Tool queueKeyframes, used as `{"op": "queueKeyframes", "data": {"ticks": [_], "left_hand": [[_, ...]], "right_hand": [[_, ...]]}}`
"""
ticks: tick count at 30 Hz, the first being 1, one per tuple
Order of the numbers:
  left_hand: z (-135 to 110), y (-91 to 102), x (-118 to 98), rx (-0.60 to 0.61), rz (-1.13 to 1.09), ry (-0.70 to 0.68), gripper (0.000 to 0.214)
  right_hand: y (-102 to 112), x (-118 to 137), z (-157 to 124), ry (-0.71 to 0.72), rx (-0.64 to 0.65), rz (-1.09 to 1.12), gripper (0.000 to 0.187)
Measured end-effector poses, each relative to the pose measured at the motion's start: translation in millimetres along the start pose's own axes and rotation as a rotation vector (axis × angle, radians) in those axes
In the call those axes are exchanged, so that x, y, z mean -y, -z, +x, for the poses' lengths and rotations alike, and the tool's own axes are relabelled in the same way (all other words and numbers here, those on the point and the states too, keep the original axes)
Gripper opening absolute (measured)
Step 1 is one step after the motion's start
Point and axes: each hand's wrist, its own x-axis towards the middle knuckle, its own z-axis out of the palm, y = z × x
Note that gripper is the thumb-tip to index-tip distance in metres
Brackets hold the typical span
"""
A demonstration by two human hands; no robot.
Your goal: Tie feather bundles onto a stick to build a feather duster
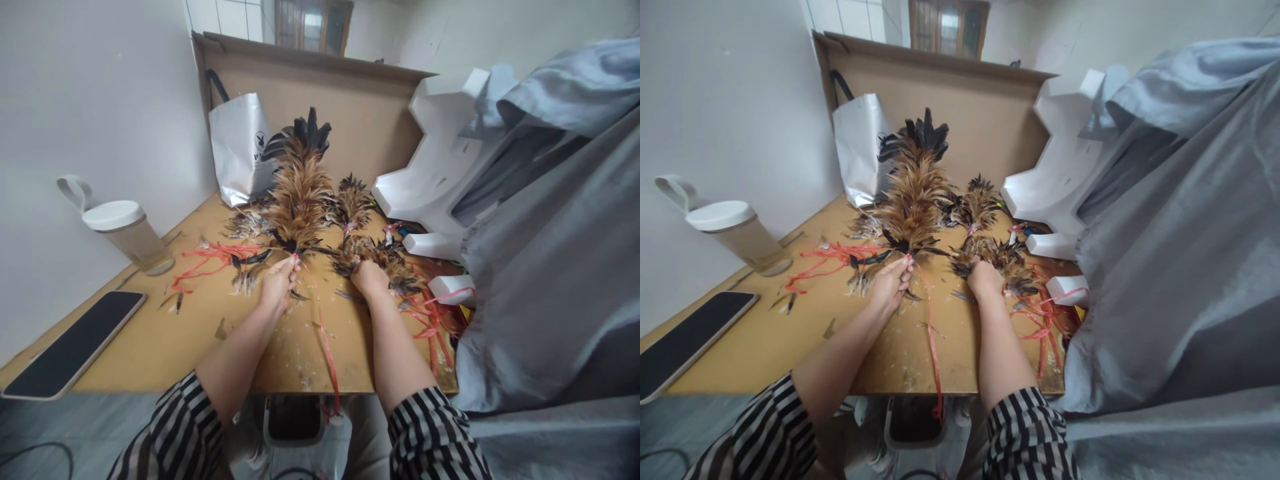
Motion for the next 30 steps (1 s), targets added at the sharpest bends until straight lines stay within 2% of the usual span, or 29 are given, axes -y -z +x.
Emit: {"op": "queueKeyframes", "data": {"ticks": [7,11,13,15,17,19,21,24,30], "left_hand": [[0.8,1.3,-0.7,0.007,-0.031,0.018,0.032],[0.8,1.4,-1.3,0.009,-0.033,0.026,0.032],[0.3,0.8,-2.0,0.004,-0.033,0.027,0.033],[-0.3,0.2,-2.7,0.004,-0.038,0.027,0.033],[-0.6,0.0,-3.0,0.006,-0.042,0.025,0.032],[-0.4,0.1,-2.6,0.005,-0.044,0.022,0.031],[-0.1,0.5,-1.8,0.001,-0.044,0.019,0.031],[0.3,0.9,-0.5,-0.011,-0.04,0.007,0.031],[-0.5,-0.6,1.6,-0.012,-0.022,-0.034,0.03]], "right_hand": [[5.2,-3.7,-2.0,0.044,0.038,-0.016,0.026],[0.8,-8.3,2.9,0.056,0.004,0.044,0.024],[-1.8,-9.6,6.3,0.101,-0.018,0.185,0.022],[-2.6,-9.3,7.8,0.156,0.009,0.453,0.019],[-0.7,-7.3,6.4,0.183,0.111,0.802,0.016],[3.9,-4.7,2.3,0.192,0.267,1.118,0.015],[9.8,-1.9,-3.0,0.213,0.405,1.335,0.019],[16.8,3.6,-10.7,0.261,0.52,1.507,0.025],[13.1,25.0,-25.5,0.276,0.589,1.616,0.029]]}}
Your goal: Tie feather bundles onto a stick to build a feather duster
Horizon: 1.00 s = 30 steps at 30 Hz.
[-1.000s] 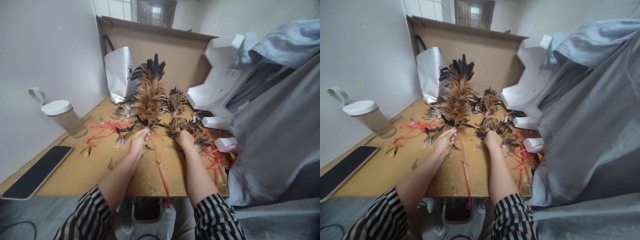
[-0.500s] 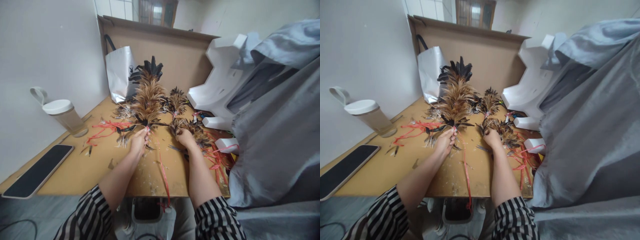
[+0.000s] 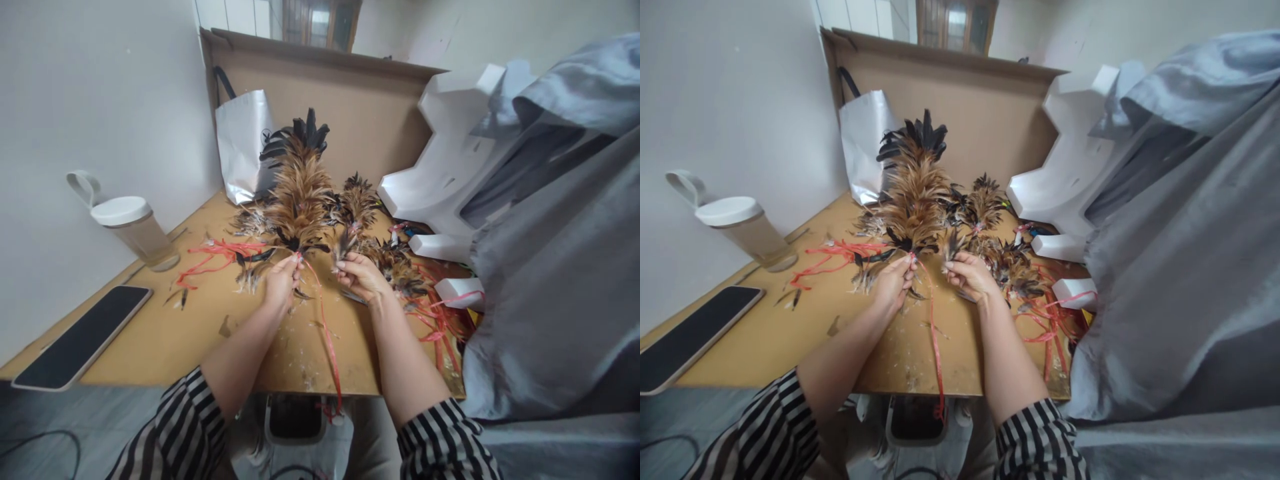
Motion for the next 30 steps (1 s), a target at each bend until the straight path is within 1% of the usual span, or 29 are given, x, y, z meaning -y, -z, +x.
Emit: {"op": "queueKeyframes", "data": {"ticks": [3,5,7,9,13,15,17,19,22,26,30], "left_hand": [[-1.0,-1.9,0.8,-0.012,0.024,-0.006,0.031],[-1.8,-3.2,1.6,-0.015,0.046,-0.009,0.032],[-2.5,-4.1,2.7,-0.003,0.067,-0.015,0.032],[-2.9,-4.3,4.3,0.013,0.084,-0.024,0.032],[-3.5,-3.5,8.6,0.062,0.158,-0.053,0.031],[-4.1,-3.4,10.6,0.071,0.193,-0.068,0.031],[-5.0,-3.9,11.6,0.069,0.198,-0.074,0.03],[-5.9,-5.1,11.7,0.075,0.188,-0.076,0.026],[-6.9,-7.1,10.6,0.085,0.188,-0.077,0.023],[-7.8,-7.7,9.4,0.09,0.221,-0.08,0.021],[-9.3,-6.2,8.6,0.123,0.275,-0.104,0.023]], "right_hand": [[-15.8,-9.0,1.4,-0.008,0.041,0.048,0.033],[-26.0,-15.0,2.8,-0.001,0.038,0.074,0.034],[-34.5,-21.0,4.9,0.032,-0.017,0.082,0.036],[-40.8,-26.8,7.5,0.088,-0.103,0.054,0.036],[-49.0,-36.3,11.5,0.206,-0.265,-0.077,0.031],[-52.0,-38.8,12.5,0.251,-0.305,-0.131,0.028],[-53.8,-39.8,13.2,0.263,-0.311,-0.165,0.026],[-53.9,-39.7,14.2,0.243,-0.282,-0.168,0.026],[-50.8,-39.1,16.6,0.206,-0.235,-0.107,0.027],[-45.8,-38.7,19.1,0.167,-0.241,-0.047,0.03],[-45.7,-37.2,17.8,0.152,-0.23,-0.095,0.028]]}}
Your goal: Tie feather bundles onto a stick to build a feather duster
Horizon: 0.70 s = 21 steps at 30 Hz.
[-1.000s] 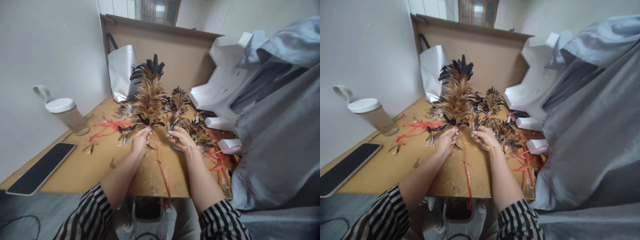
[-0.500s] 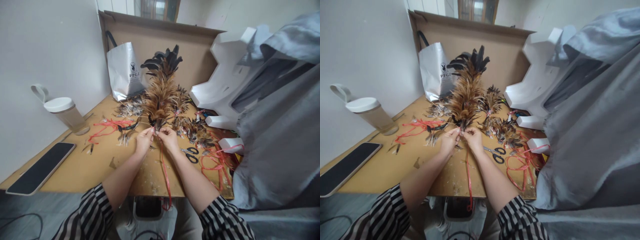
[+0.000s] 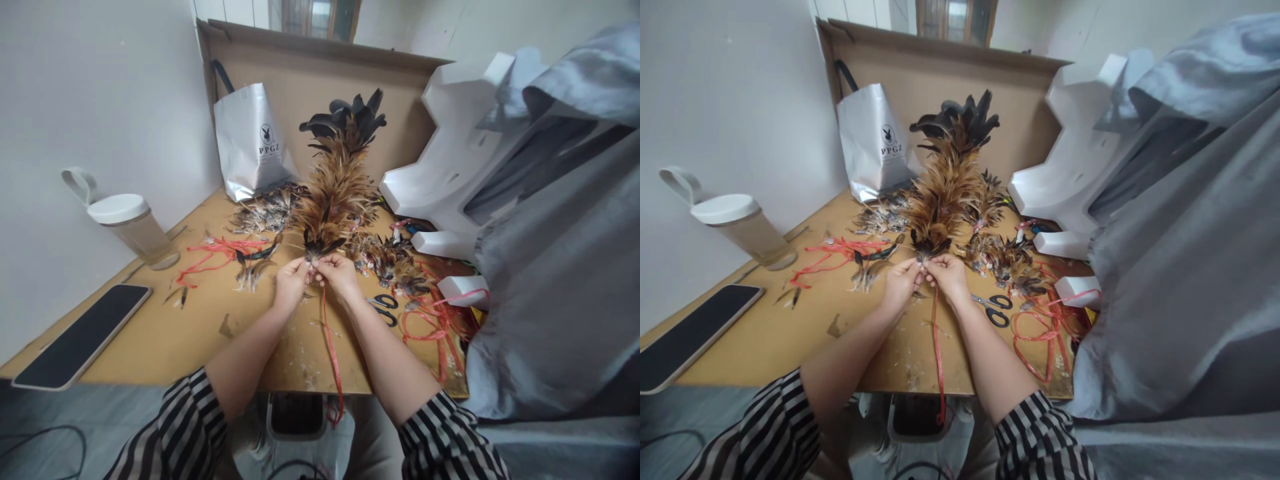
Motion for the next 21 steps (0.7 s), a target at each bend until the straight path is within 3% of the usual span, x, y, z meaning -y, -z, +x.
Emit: {"op": "queueKeyframes", "data": {"ticks": [9,14,21], "left_hand": [[-3.4,-0.3,-5.4,0.034,0.01,-0.013,0.033],[-1.7,-1.5,-1.6,0.023,0.003,-0.041,0.031],[2.1,2.2,7.7,0.039,0.023,-0.123,0.03]], "right_hand": [[0.6,-3.6,0.0,-0.064,-0.069,0.113,0.032],[1.7,-15.7,7.1,0.015,-0.118,0.154,0.03],[-3.0,-11.7,3.7,-0.011,-0.07,0.214,0.031]]}}
